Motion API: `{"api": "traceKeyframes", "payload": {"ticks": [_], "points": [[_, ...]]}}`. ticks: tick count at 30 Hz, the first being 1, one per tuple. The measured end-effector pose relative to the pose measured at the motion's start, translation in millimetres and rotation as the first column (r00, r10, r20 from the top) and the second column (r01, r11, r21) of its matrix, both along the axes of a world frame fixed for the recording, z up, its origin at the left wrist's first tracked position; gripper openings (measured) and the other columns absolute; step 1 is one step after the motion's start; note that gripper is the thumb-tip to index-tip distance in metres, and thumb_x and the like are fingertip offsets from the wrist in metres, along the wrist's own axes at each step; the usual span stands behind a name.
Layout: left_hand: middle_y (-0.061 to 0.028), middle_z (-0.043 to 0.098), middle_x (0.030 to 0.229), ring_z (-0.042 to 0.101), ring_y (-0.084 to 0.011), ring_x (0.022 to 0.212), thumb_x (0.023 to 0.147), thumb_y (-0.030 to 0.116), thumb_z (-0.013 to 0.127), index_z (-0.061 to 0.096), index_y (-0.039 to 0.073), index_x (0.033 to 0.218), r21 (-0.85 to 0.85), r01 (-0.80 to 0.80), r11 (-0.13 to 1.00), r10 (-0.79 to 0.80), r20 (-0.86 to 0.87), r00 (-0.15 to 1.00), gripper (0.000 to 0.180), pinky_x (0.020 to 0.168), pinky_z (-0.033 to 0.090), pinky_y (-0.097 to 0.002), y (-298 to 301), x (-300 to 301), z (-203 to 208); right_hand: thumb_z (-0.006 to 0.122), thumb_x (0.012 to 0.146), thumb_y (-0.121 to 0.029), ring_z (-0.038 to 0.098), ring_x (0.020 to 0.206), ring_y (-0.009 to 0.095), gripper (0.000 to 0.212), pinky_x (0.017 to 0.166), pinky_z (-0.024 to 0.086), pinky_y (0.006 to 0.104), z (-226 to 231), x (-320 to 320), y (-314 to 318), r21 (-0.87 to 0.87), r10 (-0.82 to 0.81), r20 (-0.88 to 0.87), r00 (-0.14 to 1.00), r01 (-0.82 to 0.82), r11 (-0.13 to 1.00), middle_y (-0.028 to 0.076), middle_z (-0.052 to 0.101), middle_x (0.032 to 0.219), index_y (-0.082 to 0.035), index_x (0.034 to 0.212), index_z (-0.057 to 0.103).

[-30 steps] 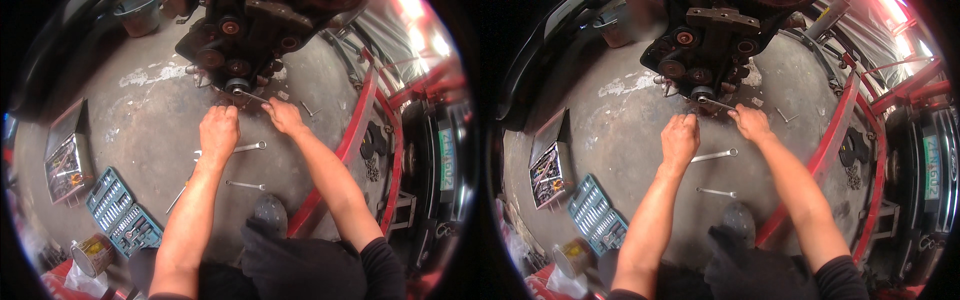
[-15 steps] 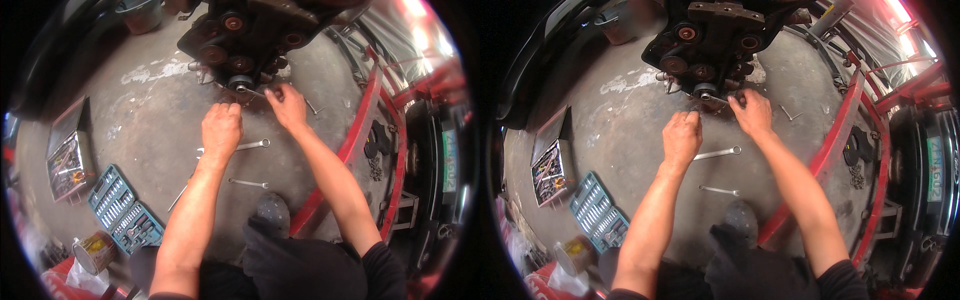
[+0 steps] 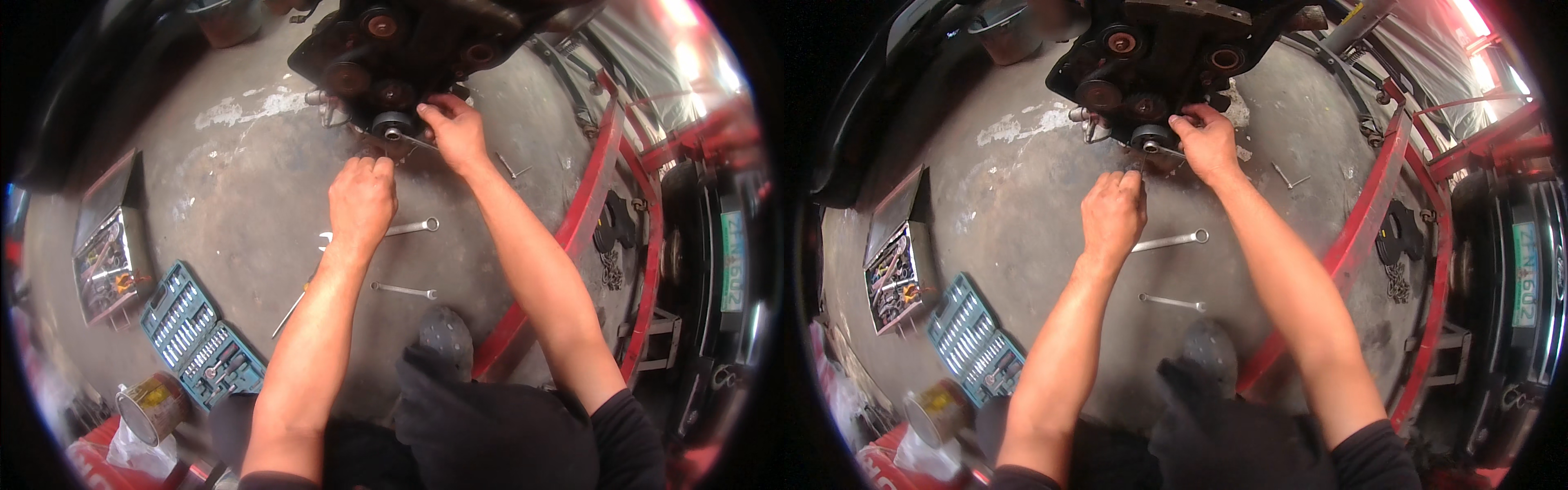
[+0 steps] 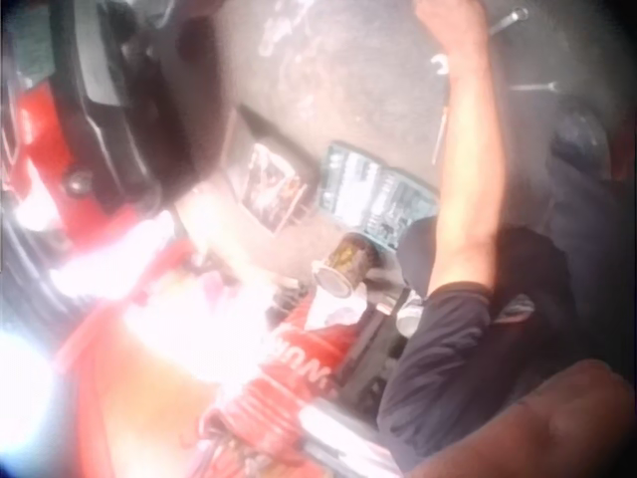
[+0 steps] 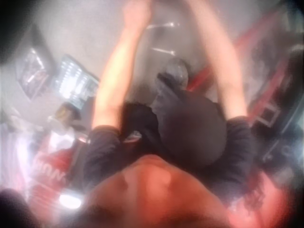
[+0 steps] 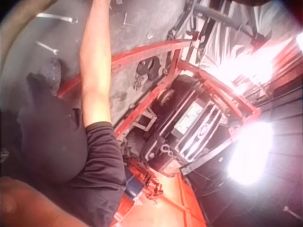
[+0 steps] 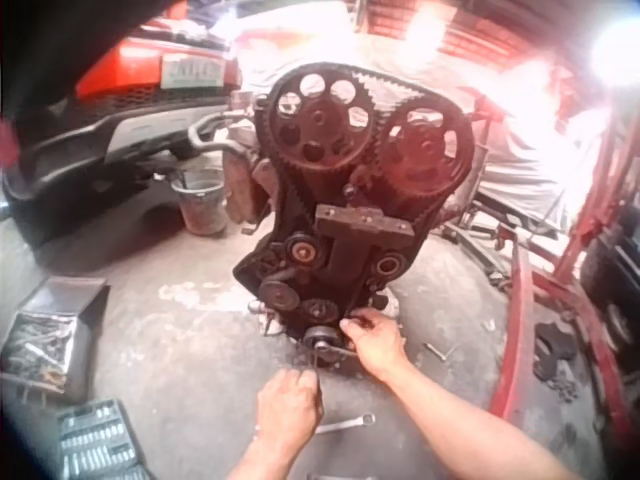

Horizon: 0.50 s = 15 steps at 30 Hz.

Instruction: The person works on a disassembled car engine in a workshop, using various wrenches and a screwdriver to tighten bolts on the timing belt pulleys and camshaft area. The person also handles the cylinder head, positioning it over the engine block and using a screwdriver to adjust internal components.

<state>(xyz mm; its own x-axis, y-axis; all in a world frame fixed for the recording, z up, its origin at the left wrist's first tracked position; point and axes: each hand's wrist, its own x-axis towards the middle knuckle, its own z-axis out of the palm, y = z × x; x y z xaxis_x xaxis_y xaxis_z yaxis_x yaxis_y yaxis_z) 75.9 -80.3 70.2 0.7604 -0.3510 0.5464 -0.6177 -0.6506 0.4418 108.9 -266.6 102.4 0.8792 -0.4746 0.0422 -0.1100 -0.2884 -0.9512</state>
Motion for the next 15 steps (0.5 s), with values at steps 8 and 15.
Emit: {"api": "traceKeyframes", "payload": {"ticks": [8,15], "points": [[-0.0097,0.061,0.078,0.063,-0.0302,0.08,0.079,0.004,0.063,0.059,0.006,0.08,0.0,0.005,1.0,-0.005,0.021,1.0,0.005,0.068,0.054,-0.0442,-1.6,0.9,0.6,0.067,0.094,-0.035,0.062,0.113,0.038,0.042,0.099,0.046,0.0482,-43.7,-53.0,-29.6,-0.75,0.061,-0.114,0.992,-0.127,0.649,0.018,0.068,0.118,-0.007,0.126,0.067],[-0.0092,0.061,0.078,0.062,-0.0312,0.08,0.083,0.008,0.071,0.057,0.007,0.083,-0.011,-0.002,1.0,0.002,0.02,1.0,0.013,0.067,0.052,-0.0451,-0.8,1.8,-7.2,0.051,0.105,-0.039,0.065,0.108,0.038,0.035,0.094,0.043,0.0556,-49.2,-57.4,-45.1,-0.729,0.038,-0.485,0.873,-0.428,0.533,0.017,0.07,0.108,-0.008,0.114,0.063]]}}
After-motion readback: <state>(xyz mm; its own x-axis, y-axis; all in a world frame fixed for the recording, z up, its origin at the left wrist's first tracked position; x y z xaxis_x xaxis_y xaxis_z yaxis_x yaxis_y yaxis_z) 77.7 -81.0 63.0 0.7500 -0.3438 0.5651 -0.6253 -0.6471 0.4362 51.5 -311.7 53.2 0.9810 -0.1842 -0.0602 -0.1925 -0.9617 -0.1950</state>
